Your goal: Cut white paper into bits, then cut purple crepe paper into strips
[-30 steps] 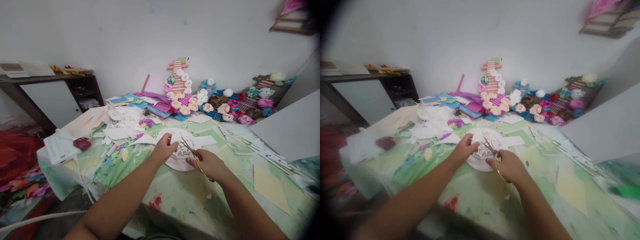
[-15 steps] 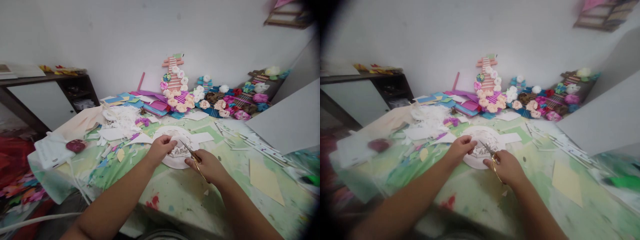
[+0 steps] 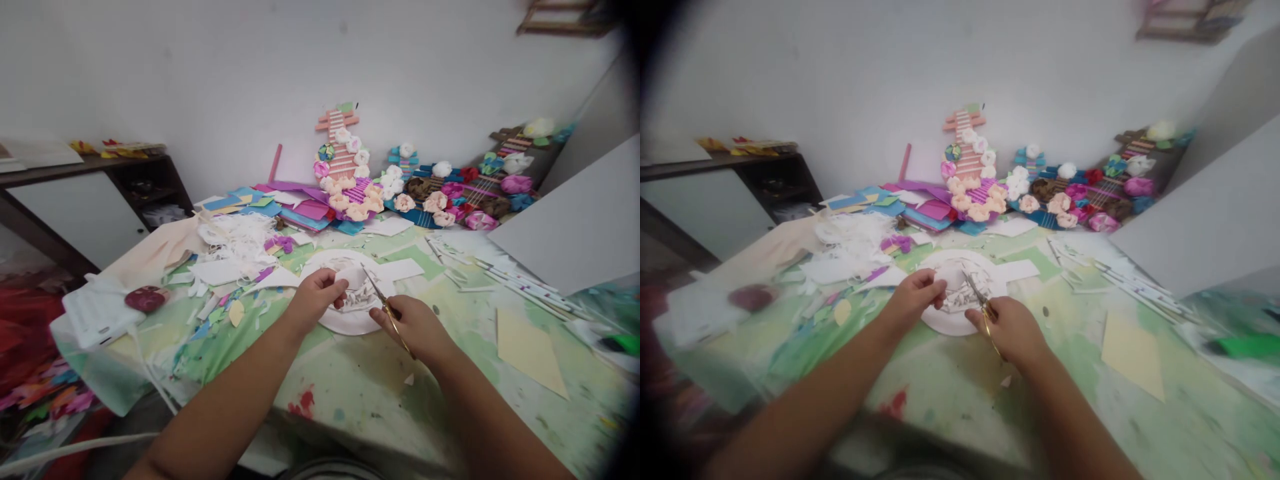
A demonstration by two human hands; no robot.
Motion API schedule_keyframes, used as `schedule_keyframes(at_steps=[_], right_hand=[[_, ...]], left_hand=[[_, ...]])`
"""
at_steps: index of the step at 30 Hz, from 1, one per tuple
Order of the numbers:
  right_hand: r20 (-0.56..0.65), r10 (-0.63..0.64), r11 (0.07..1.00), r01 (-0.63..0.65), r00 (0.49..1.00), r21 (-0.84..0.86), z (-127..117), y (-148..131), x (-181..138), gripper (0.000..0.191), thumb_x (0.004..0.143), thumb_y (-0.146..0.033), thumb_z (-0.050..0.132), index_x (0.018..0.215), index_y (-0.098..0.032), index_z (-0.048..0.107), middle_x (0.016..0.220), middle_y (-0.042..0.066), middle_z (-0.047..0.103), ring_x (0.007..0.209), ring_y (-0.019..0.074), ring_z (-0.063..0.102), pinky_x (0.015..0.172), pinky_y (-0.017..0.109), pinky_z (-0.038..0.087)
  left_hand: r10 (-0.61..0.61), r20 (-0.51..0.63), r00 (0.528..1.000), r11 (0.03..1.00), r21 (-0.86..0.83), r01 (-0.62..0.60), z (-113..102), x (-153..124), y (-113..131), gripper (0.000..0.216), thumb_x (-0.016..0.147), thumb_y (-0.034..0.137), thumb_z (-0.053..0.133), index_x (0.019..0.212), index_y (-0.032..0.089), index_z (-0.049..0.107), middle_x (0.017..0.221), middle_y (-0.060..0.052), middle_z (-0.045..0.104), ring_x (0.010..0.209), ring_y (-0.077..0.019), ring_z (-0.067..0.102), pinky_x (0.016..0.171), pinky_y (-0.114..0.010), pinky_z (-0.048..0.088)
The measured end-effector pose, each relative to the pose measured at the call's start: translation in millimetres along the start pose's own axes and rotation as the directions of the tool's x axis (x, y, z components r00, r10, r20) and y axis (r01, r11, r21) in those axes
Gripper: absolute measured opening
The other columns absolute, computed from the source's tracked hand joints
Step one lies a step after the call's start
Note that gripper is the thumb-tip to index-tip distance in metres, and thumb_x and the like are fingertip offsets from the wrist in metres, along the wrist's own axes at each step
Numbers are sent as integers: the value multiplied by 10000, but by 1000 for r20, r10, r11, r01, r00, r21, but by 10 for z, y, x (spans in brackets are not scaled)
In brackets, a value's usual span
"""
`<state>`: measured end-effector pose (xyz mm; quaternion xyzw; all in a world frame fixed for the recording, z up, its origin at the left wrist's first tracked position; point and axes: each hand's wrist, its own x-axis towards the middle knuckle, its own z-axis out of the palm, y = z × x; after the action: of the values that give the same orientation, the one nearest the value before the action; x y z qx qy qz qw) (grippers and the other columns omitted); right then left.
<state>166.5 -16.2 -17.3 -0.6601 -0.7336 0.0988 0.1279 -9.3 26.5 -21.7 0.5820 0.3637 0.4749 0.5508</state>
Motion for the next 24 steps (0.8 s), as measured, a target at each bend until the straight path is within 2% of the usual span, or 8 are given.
schedule_keyframes(at_steps=[5,10,17,24], right_hand=[[28,-18,999,17,999,27,-2,-6,-22,458,683,-584,300,538,-175,445,543,9,492,494,98,411,456,217,209],[41,-32,998,29,999,56,-12,-18,-9,449,691,-568,302,531,-170,438,541,12,490,500,100,416,461,215,216],[35,-20,999,19,999,34,-3,-40,28,451,710,-550,276,511,-172,422,538,19,491,502,104,406,466,217,223],[9,-30,999,30,1000,24,21,-16,20,432,692,-549,309,529,-171,440,551,19,482,498,101,396,465,223,220]], left_hand=[[-12,-1,1000,996,-90,12,1,14,-56,190,651,301,528,592,133,460,518,25,502,451,-57,460,469,-188,360],[-5,25,1000,994,-109,8,17,9,-69,180,658,279,531,591,130,454,515,28,494,451,-52,458,477,-187,362],[-73,36,997,967,-240,80,55,20,-72,178,654,274,533,597,137,435,507,36,496,433,-48,457,461,-182,365],[-94,-9,995,969,-231,90,67,15,-59,194,636,290,547,594,141,430,490,38,499,419,-48,452,451,-181,357]])
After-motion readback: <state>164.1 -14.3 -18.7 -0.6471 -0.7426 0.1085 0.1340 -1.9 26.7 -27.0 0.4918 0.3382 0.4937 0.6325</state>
